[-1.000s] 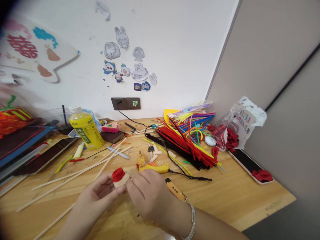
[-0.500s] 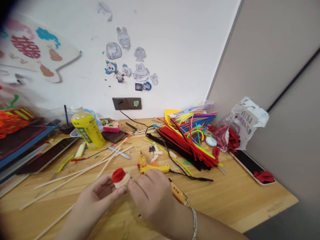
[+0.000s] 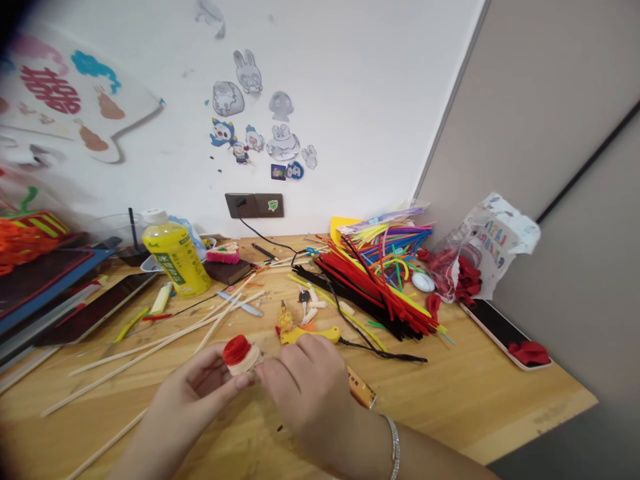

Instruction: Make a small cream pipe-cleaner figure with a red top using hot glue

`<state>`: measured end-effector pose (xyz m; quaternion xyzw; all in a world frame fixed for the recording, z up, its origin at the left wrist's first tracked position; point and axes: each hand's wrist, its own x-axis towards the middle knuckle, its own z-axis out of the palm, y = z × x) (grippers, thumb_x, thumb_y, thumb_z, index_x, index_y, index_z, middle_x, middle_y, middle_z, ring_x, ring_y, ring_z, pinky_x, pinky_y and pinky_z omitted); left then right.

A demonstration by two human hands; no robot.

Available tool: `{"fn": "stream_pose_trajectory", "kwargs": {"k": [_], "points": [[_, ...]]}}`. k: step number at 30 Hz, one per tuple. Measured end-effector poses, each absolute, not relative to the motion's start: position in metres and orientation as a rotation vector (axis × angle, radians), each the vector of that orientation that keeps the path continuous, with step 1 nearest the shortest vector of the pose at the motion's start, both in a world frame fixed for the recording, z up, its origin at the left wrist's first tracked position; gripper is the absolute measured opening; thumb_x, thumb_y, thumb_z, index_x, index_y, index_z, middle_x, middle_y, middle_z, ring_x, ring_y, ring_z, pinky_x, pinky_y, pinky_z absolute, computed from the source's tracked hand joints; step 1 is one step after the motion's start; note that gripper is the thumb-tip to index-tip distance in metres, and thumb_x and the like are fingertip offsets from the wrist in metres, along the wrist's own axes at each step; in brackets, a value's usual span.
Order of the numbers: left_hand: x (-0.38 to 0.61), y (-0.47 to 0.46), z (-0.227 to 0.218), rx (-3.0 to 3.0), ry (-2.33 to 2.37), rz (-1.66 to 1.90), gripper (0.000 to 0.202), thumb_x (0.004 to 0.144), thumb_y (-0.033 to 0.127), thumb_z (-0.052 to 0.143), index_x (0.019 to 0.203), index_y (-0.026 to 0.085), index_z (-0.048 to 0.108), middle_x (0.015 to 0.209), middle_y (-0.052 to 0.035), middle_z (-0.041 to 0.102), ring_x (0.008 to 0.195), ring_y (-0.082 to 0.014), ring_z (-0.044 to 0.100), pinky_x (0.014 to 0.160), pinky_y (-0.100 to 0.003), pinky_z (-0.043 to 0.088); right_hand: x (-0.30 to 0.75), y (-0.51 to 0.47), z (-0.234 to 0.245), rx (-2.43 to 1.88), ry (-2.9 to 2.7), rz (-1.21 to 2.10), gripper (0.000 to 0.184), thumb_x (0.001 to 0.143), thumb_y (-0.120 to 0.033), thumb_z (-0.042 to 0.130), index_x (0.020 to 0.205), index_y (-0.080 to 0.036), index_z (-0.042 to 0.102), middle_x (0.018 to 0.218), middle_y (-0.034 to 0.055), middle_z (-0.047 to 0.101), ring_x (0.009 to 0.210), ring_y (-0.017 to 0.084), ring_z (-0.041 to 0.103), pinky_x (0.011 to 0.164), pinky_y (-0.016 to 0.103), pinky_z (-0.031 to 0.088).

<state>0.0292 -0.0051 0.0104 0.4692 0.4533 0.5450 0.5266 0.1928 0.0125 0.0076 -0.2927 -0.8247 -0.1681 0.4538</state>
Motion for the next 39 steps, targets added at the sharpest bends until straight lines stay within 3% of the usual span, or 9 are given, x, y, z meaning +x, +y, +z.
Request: {"fn": "stream_pose_trajectory", "kwargs": {"k": [39], "points": [[0.0334,-0.0034,0.0165,1.15,1.169,1.313,0.019,0.052,0.018,0.079,0.07,0.02,0.071,0.071,-0.0003,0.074,0.071,-0.0193,0.068,0.069,-0.025,0.055,0.192,0.0117,0.0034,-0.754,-2.115,-0.398,0.025,0.089,-0.015,0.046,0.065,-0.017,0.051,0.057,0.0008,0.05,0.054,0.015,0.041,0.051,0.029,0.029]]}}
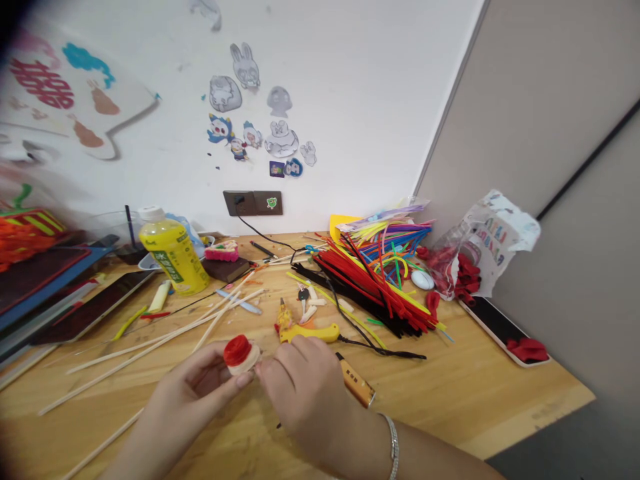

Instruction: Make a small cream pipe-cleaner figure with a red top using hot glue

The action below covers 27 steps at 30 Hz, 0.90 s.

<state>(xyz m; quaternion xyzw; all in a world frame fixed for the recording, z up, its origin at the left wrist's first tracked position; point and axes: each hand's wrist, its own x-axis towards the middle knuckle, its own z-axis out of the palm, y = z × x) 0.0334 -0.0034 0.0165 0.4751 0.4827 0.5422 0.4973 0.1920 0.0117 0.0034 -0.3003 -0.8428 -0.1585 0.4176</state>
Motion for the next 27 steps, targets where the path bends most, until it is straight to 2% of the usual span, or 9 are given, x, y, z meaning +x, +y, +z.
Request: {"fn": "stream_pose_trajectory", "kwargs": {"k": [4,9,16,19,22,24,27], "points": [[0.033,0.001,0.016,1.103,1.15,1.257,0.023,0.051,0.024,0.081,0.071,0.019,0.071,0.072,-0.0013,0.075,0.073,-0.0198,0.067,0.07,-0.026,0.053,0.191,0.017,0.006,-0.761,-2.094,-0.37,0.028,0.09,-0.017,0.044,0.063,-0.017,0.053,0.055,0.0013,0.052,0.054,0.015,0.043,0.051,0.029,0.031],[0.029,0.005,0.011,1.037,1.104,1.158,0.027,0.056,0.028,0.08,0.079,0.018,0.071,0.076,-0.0021,0.075,0.076,-0.0184,0.066,0.071,-0.025,0.051,0.192,0.024,0.012,-0.762,-2.062,-0.177,0.025,0.091,-0.023,0.043,0.07,-0.017,0.056,0.064,0.0035,0.058,0.062,0.016,0.051,0.056,0.028,0.04],[0.031,0.004,0.01,0.963,1.045,1.154,0.029,0.056,0.03,0.08,0.081,0.018,0.073,0.074,-0.0028,0.075,0.064,-0.0146,0.061,0.058,-0.021,0.048,0.196,0.035,0.008,-0.865,-1.967,0.037,0.017,0.089,-0.013,0.041,0.083,-0.015,0.056,0.079,0.0075,0.062,0.076,0.018,0.056,0.069,0.032,0.046],[0.031,0.005,0.01,0.988,1.014,1.147,0.029,0.058,0.032,0.079,0.083,0.018,0.073,0.071,-0.0027,0.074,0.06,-0.014,0.059,0.056,-0.021,0.046,0.198,0.043,0.006,-0.916,-1.822,0.353,0.006,0.082,-0.017,0.052,0.078,-0.017,0.056,0.081,0.0056,0.062,0.08,0.019,0.057,0.072,0.034,0.046],[0.029,0.006,0.012,1.015,0.995,1.098,0.026,0.06,0.03,0.078,0.081,0.017,0.074,0.067,-0.0024,0.072,0.058,-0.0142,0.058,0.055,-0.022,0.045,0.2,0.051,0.007,-0.86,-1.546,0.88,0.016,0.075,-0.022,0.061,0.065,-0.018,0.049,0.077,0.0036,0.064,0.074,0.017,0.06,0.067,0.031,0.048],[0.029,0.006,0.014,1.006,0.989,1.103,0.022,0.061,0.029,0.078,0.079,0.017,0.074,0.065,-0.0017,0.071,0.057,-0.0139,0.057,0.055,-0.022,0.045,0.202,0.056,0.012,-0.766,-1.361,1.216,0.022,0.073,-0.026,0.064,0.064,-0.018,0.046,0.072,0.0018,0.064,0.063,0.013,0.059,0.061,0.027,0.047],[0.029,0.005,0.016,0.979,0.991,1.116,0.021,0.06,0.028,0.078,0.077,0.016,0.074,0.062,-0.0011,0.069,0.056,-0.0131,0.056,0.055,-0.021,0.045,0.213,0.065,0.021,-0.622,-1.104,1.428,0.028,0.07,-0.03,0.069,0.065,-0.019,0.043,0.058,-0.0053,0.055,0.047,0.006,0.047,0.05,0.02,0.042]]}}
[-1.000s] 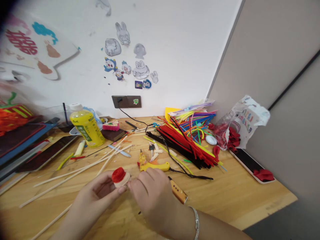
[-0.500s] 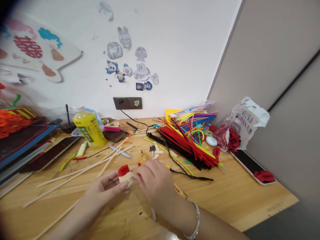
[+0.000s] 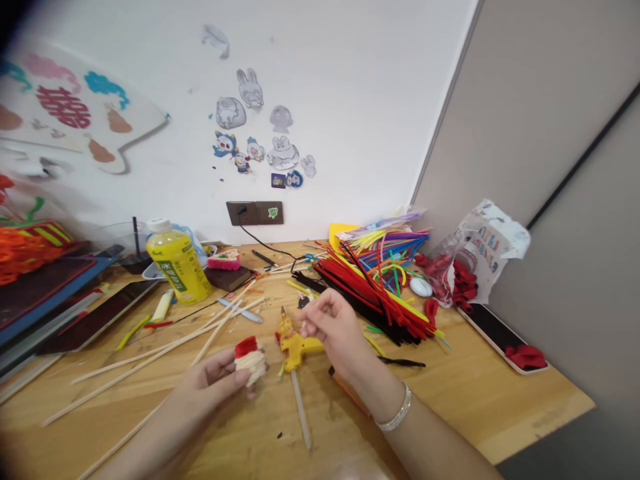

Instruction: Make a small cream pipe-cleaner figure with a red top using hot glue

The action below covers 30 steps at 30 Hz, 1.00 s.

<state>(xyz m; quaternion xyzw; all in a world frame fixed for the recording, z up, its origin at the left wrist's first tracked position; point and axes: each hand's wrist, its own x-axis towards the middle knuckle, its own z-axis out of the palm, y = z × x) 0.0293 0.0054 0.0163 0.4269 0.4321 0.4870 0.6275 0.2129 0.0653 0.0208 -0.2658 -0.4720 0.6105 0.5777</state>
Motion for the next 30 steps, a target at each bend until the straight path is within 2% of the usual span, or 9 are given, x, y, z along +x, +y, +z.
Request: {"fn": "stream_pose_trajectory", "kwargs": {"k": [7,11,14,16,18,21,24,27,30], "points": [[0.027,0.007,0.009,0.955,1.021,1.168,0.028,0.058,0.033,0.079,0.08,0.016,0.073,0.069,-0.0029,0.071,0.056,-0.0123,0.055,0.054,-0.021,0.045,0.26,0.103,0.025,-0.593,-0.906,1.261,0.03,0.077,-0.035,0.063,0.067,-0.02,0.04,0.041,-0.0138,0.021,0.036,0.005,0.016,0.035,0.013,0.022],[0.026,0.008,0.006,0.991,0.969,1.124,0.026,0.061,0.034,0.077,0.08,0.017,0.073,0.062,-0.0009,0.066,0.055,-0.0121,0.054,0.055,-0.021,0.043,0.248,0.102,0.014,-0.624,-1.029,1.247,0.028,0.075,-0.033,0.066,0.066,-0.019,0.044,0.048,-0.0105,0.042,0.041,0.004,0.036,0.043,0.013,0.035],[0.027,0.007,0.005,0.93,0.958,1.12,0.028,0.062,0.034,0.077,0.084,0.017,0.073,0.066,-0.0014,0.066,0.056,-0.0123,0.053,0.055,-0.022,0.043,0.226,0.085,0.011,-0.599,-1.223,1.324,0.042,0.053,-0.029,0.082,0.083,-0.018,0.055,0.082,0.0007,0.063,0.063,0.01,0.055,0.059,0.022,0.047],[0.028,0.006,0.005,0.908,0.939,1.091,0.027,0.062,0.034,0.077,0.082,0.016,0.073,0.066,-0.002,0.065,0.058,-0.0126,0.053,0.056,-0.022,0.043,0.216,0.074,0.01,-0.568,-1.512,1.3,0.053,0.053,-0.029,0.082,0.098,-0.018,0.057,0.099,0.0052,0.063,0.08,0.015,0.058,0.074,0.03,0.048],[0.029,0.005,0.006,0.887,0.893,1.066,0.024,0.065,0.032,0.076,0.082,0.015,0.072,0.067,-0.0023,0.065,0.06,-0.0122,0.054,0.057,-0.021,0.044,0.213,0.069,0.009,-0.652,-1.67,1.092,0.02,0.075,-0.034,0.066,0.085,-0.017,0.061,0.084,0.0042,0.064,0.077,0.015,0.058,0.074,0.031,0.046],[0.027,0.003,0.007,0.83,0.828,1.029,0.024,0.07,0.03,0.073,0.09,0.015,0.072,0.077,-0.0052,0.067,0.068,-0.0131,0.058,0.064,-0.022,0.046,0.215,0.071,0.004,-0.775,-1.633,0.914,0.033,0.09,-0.035,0.044,0.065,-0.016,0.054,0.062,0.0004,0.057,0.058,0.011,0.053,0.06,0.026,0.045],[0.025,0.002,0.008,0.777,0.788,1.013,0.026,0.073,0.027,0.071,0.097,0.015,0.07,0.087,-0.008,0.068,0.074,-0.0154,0.06,0.069,-0.026,0.047,0.217,0.075,0.001,-0.713,-1.644,0.962,0.025,0.082,-0.04,0.056,0.092,-0.018,0.052,0.086,0.0034,0.061,0.066,0.012,0.056,0.064,0.027,0.048],[0.024,0.002,0.008,0.767,0.749,1.0,0.023,0.075,0.026,0.068,0.096,0.015,0.071,0.085,-0.0082,0.067,0.074,-0.0158,0.06,0.069,-0.027,0.047,0.215,0.068,0.005,-0.599,-1.891,1.028,0.056,0.071,-0.043,0.068,0.117,-0.02,0.046,0.116,0.0098,0.055,0.095,0.018,0.056,0.085,0.035,0.046],[0.025,0.001,0.009,0.791,0.718,0.955,0.022,0.074,0.029,0.069,0.092,0.016,0.072,0.081,-0.0075,0.067,0.074,-0.0161,0.058,0.066,-0.026,0.046,0.212,0.056,0.012,-0.583,-2.111,0.945,0.067,0.064,-0.04,0.075,0.123,-0.021,0.048,0.124,0.0101,0.052,0.115,0.022,0.047,0.099,0.038,0.035]]}}
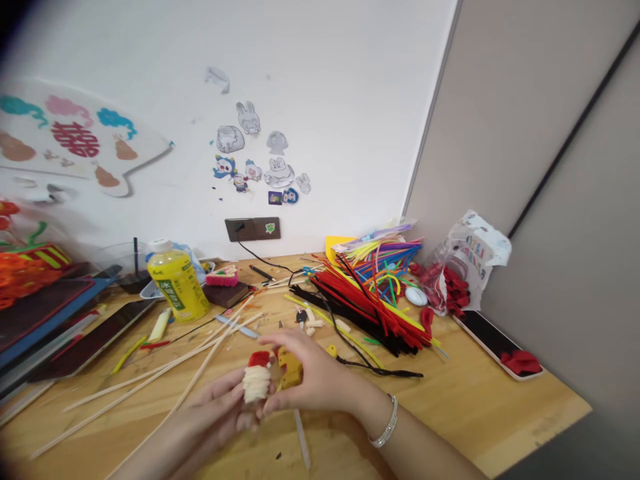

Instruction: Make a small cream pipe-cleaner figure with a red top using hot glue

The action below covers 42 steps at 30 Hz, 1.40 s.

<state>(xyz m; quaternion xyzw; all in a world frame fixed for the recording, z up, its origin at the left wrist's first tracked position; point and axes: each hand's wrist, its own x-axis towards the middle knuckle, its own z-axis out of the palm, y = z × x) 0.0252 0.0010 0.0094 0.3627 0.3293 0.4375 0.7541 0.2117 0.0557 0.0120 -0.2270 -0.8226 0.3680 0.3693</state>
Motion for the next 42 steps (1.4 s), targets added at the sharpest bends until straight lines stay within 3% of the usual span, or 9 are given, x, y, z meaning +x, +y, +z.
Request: {"fn": "stream_pose_trajectory", "kwargs": {"k": [8,15,27,31,36,42], "points": [[0.027,-0.001,0.008,0.797,0.733,0.955,0.025,0.072,0.029,0.071,0.096,0.021,0.072,0.08,-0.0039,0.066,0.073,-0.0138,0.056,0.067,-0.024,0.045,0.204,0.048,0.008,-0.599,-2.214,0.707,0.056,0.068,-0.028,0.073,0.119,-0.019,0.052,0.111,0.0091,0.062,0.104,0.021,0.054,0.092,0.035,0.041],[0.027,0.001,0.006,0.926,0.745,0.92,0.025,0.077,0.031,0.065,0.098,0.019,0.071,0.08,-0.005,0.067,0.071,-0.0141,0.055,0.064,-0.023,0.043,0.203,0.047,0.008,-0.603,-2.224,0.614,0.045,0.066,-0.027,0.073,0.107,-0.015,0.057,0.096,0.0072,0.064,0.09,0.018,0.057,0.081,0.029,0.045],[0.03,0.006,0.003,0.953,0.847,0.929,0.024,0.078,0.037,0.063,0.092,0.019,0.072,0.076,-0.0035,0.067,0.071,-0.0147,0.055,0.065,-0.023,0.043,0.198,0.049,0.001,-0.727,-2.242,0.518,0.04,0.064,-0.022,0.072,0.1,-0.016,0.056,0.091,0.0063,0.062,0.086,0.019,0.055,0.079,0.029,0.044],[0.027,0.009,0.003,1.1,0.853,0.91,0.025,0.075,0.038,0.066,0.089,0.018,0.072,0.067,0.0002,0.065,0.065,-0.0123,0.053,0.063,-0.02,0.042,0.197,0.049,-0.003,-0.716,-2.171,0.491,0.036,0.064,-0.021,0.066,0.098,-0.016,0.056,0.09,0.0066,0.062,0.085,0.019,0.055,0.079,0.03,0.044],[0.025,0.012,0.002,1.112,0.885,0.917,0.032,0.07,0.041,0.07,0.092,0.019,0.072,0.074,-0.0015,0.071,0.067,-0.0131,0.058,0.065,-0.021,0.044,0.197,0.05,-0.004,-0.738,-2.12,0.518,0.039,0.064,-0.022,0.063,0.102,-0.017,0.054,0.092,0.0064,0.062,0.087,0.02,0.057,0.081,0.031,0.044],[0.023,0.015,-0.001,1.101,1.008,1.031,0.032,0.057,0.045,0.077,0.071,0.017,0.073,0.061,-0.0006,0.073,0.06,-0.0138,0.063,0.062,-0.021,0.048,0.198,0.047,-0.002,-0.802,-2.095,0.631,0.043,0.062,-0.021,0.066,0.103,-0.017,0.054,0.095,0.0062,0.062,0.088,0.02,0.057,0.081,0.03,0.043]]}}
